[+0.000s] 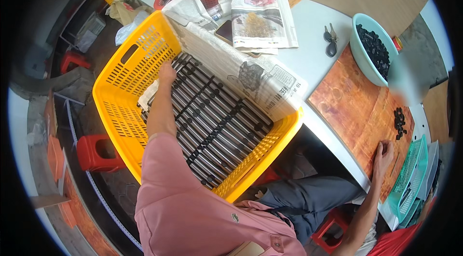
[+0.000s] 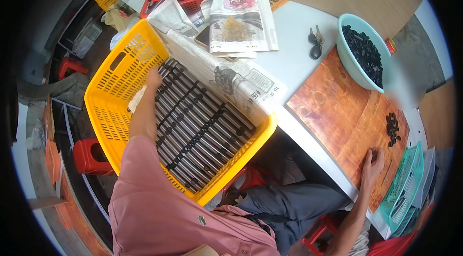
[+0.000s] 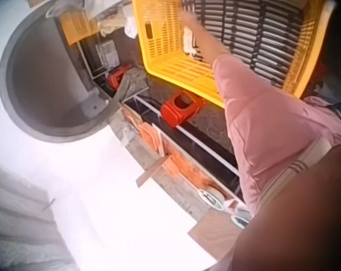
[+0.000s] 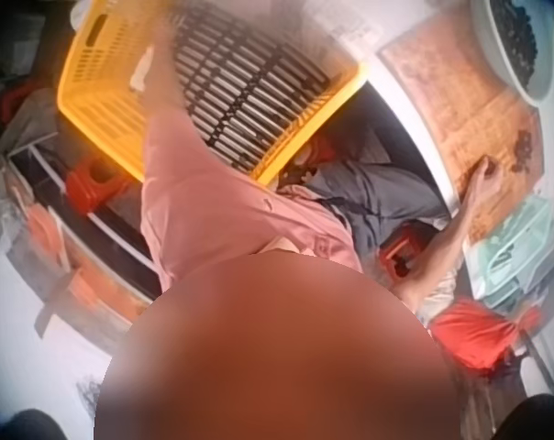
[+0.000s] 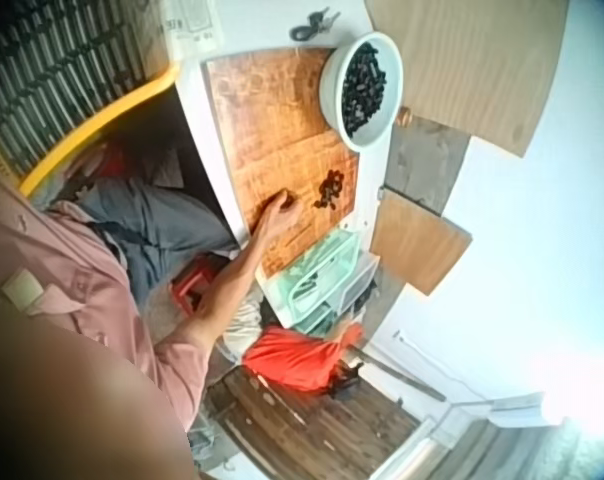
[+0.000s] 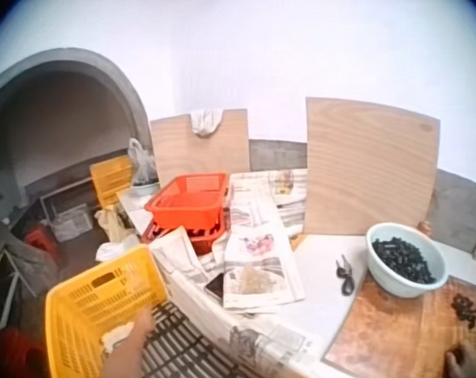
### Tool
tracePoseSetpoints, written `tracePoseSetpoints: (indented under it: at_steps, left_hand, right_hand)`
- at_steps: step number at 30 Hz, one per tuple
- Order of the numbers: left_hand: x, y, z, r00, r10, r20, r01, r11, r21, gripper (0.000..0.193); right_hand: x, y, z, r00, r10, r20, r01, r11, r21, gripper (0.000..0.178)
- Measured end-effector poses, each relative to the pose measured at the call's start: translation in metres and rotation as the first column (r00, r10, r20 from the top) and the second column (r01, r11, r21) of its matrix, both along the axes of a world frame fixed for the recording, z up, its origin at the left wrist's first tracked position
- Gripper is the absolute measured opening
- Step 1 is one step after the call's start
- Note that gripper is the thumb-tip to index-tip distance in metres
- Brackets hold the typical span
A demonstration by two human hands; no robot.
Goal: The person repeatedly picks small black plastic pieces from a bowl and inserts them into cylindrical metal rods on a wooden board. They place the assembled rods into a yellow basket. A second person works nearby at the same task.
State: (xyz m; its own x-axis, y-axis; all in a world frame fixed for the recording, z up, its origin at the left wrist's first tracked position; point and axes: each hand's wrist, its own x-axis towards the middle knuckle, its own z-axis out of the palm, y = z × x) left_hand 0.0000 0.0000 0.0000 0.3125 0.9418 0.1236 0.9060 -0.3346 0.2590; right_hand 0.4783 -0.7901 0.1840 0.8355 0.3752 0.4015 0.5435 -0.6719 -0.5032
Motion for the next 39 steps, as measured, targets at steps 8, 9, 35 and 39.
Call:
tracePoseSetpoints:
  at_steps: [8,9,35,39]
  left_hand:
    - [-0.007,-0.021,0.027,0.999,0.04,-0.011,-0.039,0.995,0.092,0.051]
    - [-0.012,-0.021,0.025,0.998,0.055,-0.016,-0.053,0.993,0.105,0.051]
    - [0.019,-0.006,0.124,0.957,-0.216,0.195,0.083,0.845,0.528,0.041]
    - [0.067,-0.068,0.191,0.825,-0.526,0.207,0.209,0.625,0.752,0.038]
  right_hand:
    - [-0.003,0.007,-0.01,1.0,0.002,-0.019,-0.002,1.0,0.012,0.01]
    - [-0.002,0.009,-0.01,1.0,0.007,-0.029,-0.006,1.0,0.019,0.01]
    - [-0.015,-0.03,0.051,0.996,-0.039,-0.084,0.04,0.999,0.005,0.014]
    - [-0.003,-0.073,0.075,0.943,-0.19,0.274,0.159,0.979,0.13,0.011]
